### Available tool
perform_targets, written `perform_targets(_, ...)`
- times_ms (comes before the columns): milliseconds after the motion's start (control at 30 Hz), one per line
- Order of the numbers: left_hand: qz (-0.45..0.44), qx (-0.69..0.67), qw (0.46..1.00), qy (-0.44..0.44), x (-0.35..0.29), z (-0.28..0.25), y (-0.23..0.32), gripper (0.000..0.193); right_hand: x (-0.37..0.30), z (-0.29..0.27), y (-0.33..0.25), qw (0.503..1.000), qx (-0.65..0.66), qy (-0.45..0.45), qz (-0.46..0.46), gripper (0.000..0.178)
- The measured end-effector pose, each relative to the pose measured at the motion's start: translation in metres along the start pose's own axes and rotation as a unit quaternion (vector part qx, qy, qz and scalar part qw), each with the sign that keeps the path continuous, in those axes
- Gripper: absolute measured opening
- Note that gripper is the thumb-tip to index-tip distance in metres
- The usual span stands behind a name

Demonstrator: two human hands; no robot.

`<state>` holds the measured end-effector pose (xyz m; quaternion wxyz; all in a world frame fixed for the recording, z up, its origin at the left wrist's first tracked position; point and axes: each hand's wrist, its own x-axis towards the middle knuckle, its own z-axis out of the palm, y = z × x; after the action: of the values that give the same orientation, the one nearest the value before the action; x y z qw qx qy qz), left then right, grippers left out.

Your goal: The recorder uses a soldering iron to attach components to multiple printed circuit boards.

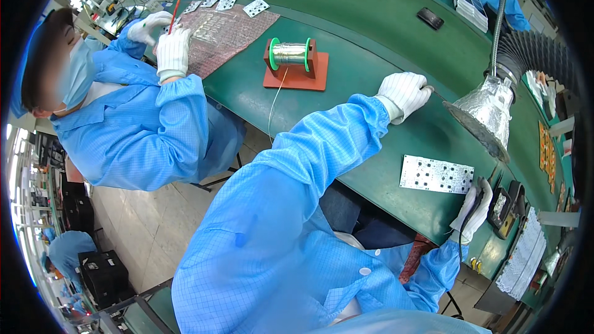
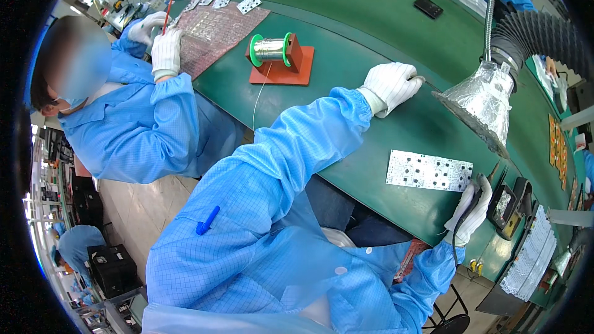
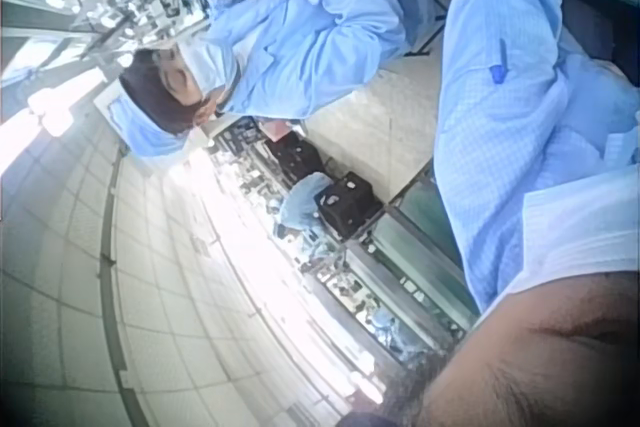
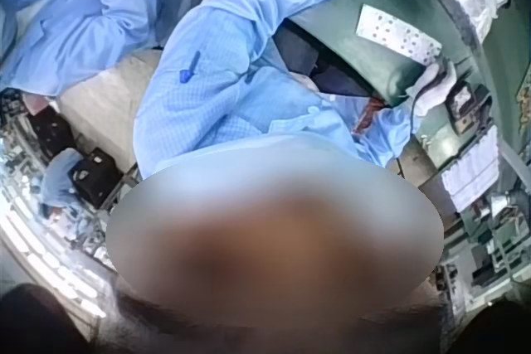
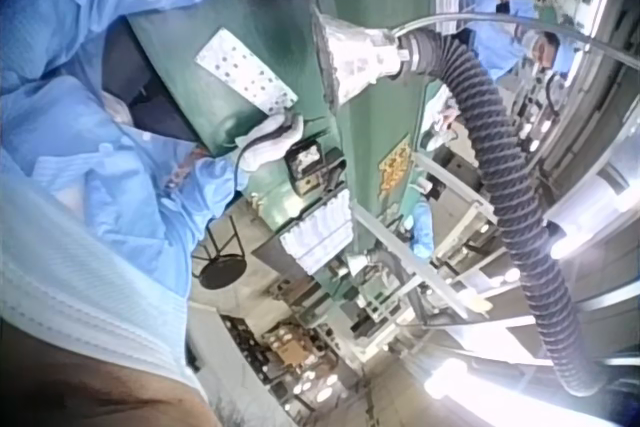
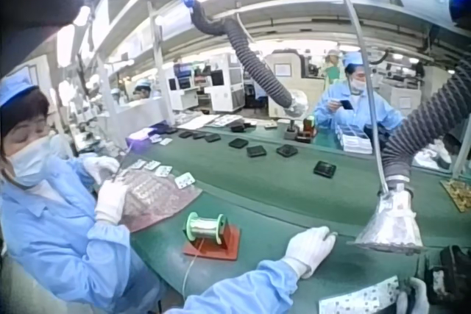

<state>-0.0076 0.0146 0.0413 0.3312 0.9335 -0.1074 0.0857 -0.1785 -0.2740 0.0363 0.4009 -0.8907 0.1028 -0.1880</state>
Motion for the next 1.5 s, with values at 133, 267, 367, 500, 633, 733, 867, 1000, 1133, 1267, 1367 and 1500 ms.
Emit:
perform_targets(133, 0.014, 0.003, 1.0, 0.016, 0.0, 0.007, 0.0, 0.033, 0.0, -0.002, 0.007, 1.0, 0.005, 0.004, -0.01, 0.033)
perform_targets(267, 0.023, 0.002, 0.999, 0.028, -0.001, 0.006, 0.002, 0.033, -0.001, -0.002, 0.012, 1.0, 0.0, 0.01, -0.026, 0.032)
perform_targets(367, 0.045, 0.009, 0.998, 0.044, -0.006, 0.01, 0.0, 0.034, -0.002, -0.001, 0.013, 0.998, 0.006, 0.038, -0.057, 0.03)
perform_targets(500, 0.041, 0.012, 0.999, 0.033, -0.008, 0.005, 0.006, 0.035, -0.006, -0.007, 0.016, 1.0, 0.017, 0.009, -0.008, 0.034)
perform_targets(633, 0.05, 0.009, 0.998, 0.044, -0.013, 0.0, 0.006, 0.035, -0.009, -0.011, 0.016, 1.0, 0.003, 0.004, -0.021, 0.034)
perform_targets(733, 0.049, 0.019, 0.998, 0.039, -0.012, -0.001, 0.007, 0.034, -0.01, -0.011, 0.015, 1.0, 0.015, 0.001, -0.007, 0.034)
perform_targets(867, 0.047, -0.009, 0.997, 0.06, -0.015, 0.004, 0.005, 0.029, -0.013, -0.01, 0.019, 1.0, 0.023, 0.005, -0.016, 0.034)
perform_targets(1000, 0.022, -0.067, 0.995, 0.071, -0.015, 0.001, 0.004, 0.025, -0.014, -0.01, 0.002, 1.0, -0.007, 0.008, -0.005, 0.034)
perform_targets(1133, 0.023, -0.079, 0.995, 0.059, -0.016, -0.004, 0.007, 0.024, -0.014, -0.008, 0.005, 0.999, 0.049, 0.011, -0.02, 0.034)
perform_targets(1267, 0.025, -0.033, 0.999, 0.02, -0.011, -0.001, 0.006, 0.026, -0.013, -0.009, 0.019, 0.999, 0.036, 0.02, -0.005, 0.033)
perform_targets(1367, 0.009, -0.025, 1.0, -0.008, -0.011, -0.006, 0.014, 0.03, -0.015, -0.013, 0.013, 0.998, 0.064, 0.017, 0.004, 0.033)
perform_targets(1500, 0.016, -0.053, 0.998, 0.006, -0.014, -0.009, 0.013, 0.03, -0.015, -0.01, 0.01, 0.999, 0.028, 0.025, -0.019, 0.029)
